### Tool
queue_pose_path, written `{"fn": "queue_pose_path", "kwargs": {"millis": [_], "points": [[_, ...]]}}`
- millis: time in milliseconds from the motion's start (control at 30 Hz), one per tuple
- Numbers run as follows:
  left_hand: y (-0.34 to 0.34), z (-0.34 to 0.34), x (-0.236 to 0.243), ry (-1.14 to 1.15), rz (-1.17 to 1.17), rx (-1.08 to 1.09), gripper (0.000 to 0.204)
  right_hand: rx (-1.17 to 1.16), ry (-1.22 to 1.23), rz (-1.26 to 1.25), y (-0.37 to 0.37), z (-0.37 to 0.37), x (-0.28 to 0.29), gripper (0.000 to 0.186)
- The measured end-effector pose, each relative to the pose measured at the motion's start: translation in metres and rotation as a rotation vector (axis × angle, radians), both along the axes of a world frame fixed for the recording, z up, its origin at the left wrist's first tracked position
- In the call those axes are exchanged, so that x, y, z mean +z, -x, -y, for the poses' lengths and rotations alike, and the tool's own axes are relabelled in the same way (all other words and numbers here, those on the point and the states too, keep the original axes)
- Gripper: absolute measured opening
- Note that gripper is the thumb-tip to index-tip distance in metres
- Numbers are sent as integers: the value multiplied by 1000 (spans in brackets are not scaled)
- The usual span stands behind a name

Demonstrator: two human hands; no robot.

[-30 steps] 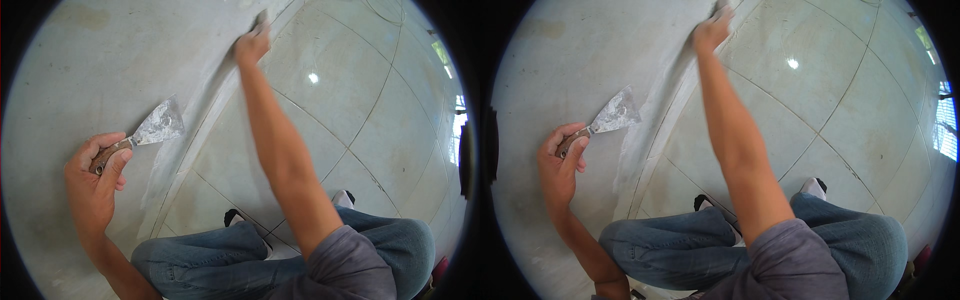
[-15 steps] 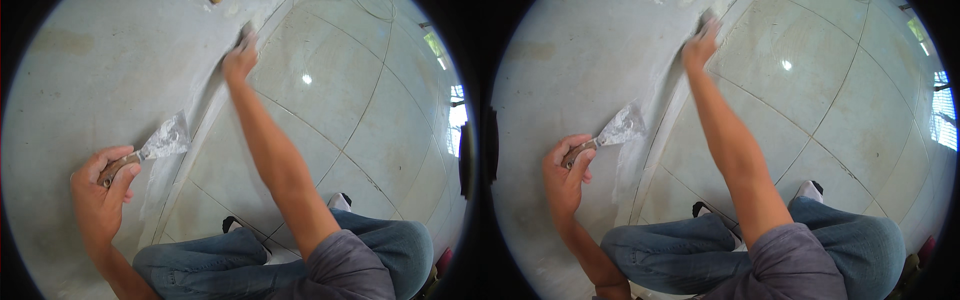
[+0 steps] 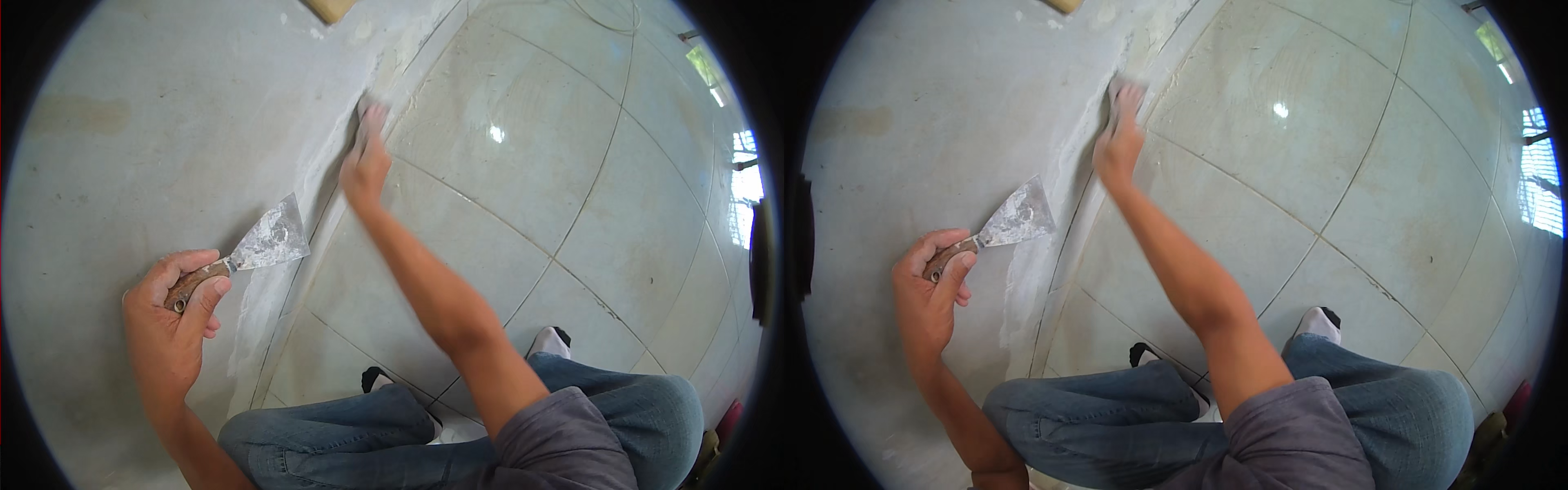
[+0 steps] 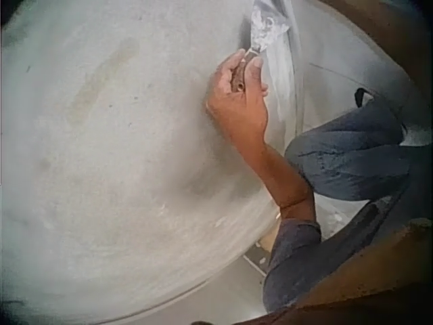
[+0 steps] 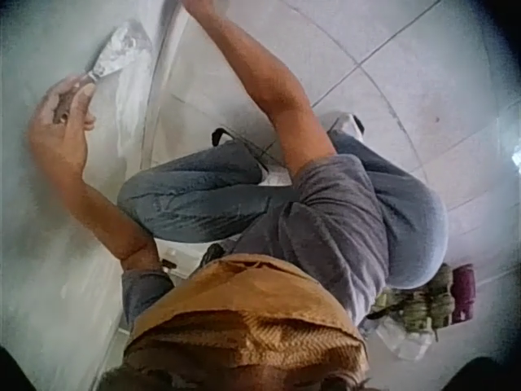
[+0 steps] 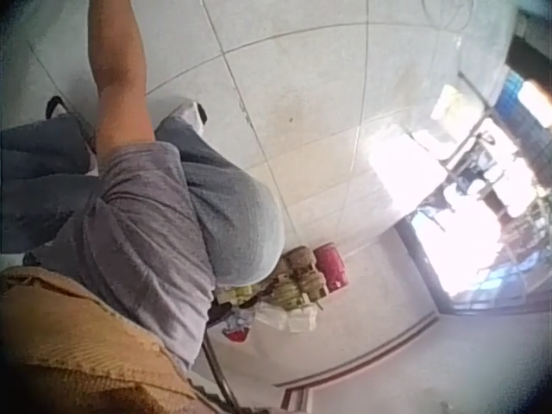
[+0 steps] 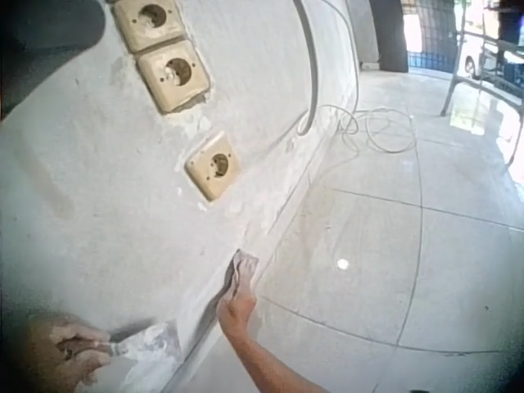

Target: The recorder is using sandpaper and a putty knife to sand the wall and smooth out wall filler near the floor.

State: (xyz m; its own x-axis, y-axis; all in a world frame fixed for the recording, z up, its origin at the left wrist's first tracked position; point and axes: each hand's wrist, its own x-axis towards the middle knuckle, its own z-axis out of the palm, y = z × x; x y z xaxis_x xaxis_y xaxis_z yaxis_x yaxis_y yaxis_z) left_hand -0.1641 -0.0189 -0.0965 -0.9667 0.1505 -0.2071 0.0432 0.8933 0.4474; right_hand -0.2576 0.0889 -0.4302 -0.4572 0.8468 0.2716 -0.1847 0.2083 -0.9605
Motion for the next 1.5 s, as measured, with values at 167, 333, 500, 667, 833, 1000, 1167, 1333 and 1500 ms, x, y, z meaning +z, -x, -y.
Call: {"fn": "queue_pose_path", "kwargs": {"millis": [167,333,500,667,833,1000,1167,1333,1500], "points": [[-9,12,7,-19,32,24,23,-57,207,236,80,-187,19,49],[-7,9,13,-40,2,30,23,-147,-101,117,48,-124,0,54],[-10,21,27,-30,-71,1,25,207,-89,7,-47,83,21,68],[-14,22,16,-44,-135,15,26,-105,-84,88,10,-1,3,70],[-13,34,21,17,-138,9,27,-9,222,253,36,-101,2,47],[-15,33,12,43,-218,-10,28,158,150,132,-51,69,-3,56],[-11,32,1,-7,-212,-34,28,227,270,45,-89,138,8,61],[-11,33,7,-19,-167,-12,29,-30,264,148,4,-27,8,61],[-9,27,7,-4,-195,-14,28,104,182,127,-46,51,17,57]]}}
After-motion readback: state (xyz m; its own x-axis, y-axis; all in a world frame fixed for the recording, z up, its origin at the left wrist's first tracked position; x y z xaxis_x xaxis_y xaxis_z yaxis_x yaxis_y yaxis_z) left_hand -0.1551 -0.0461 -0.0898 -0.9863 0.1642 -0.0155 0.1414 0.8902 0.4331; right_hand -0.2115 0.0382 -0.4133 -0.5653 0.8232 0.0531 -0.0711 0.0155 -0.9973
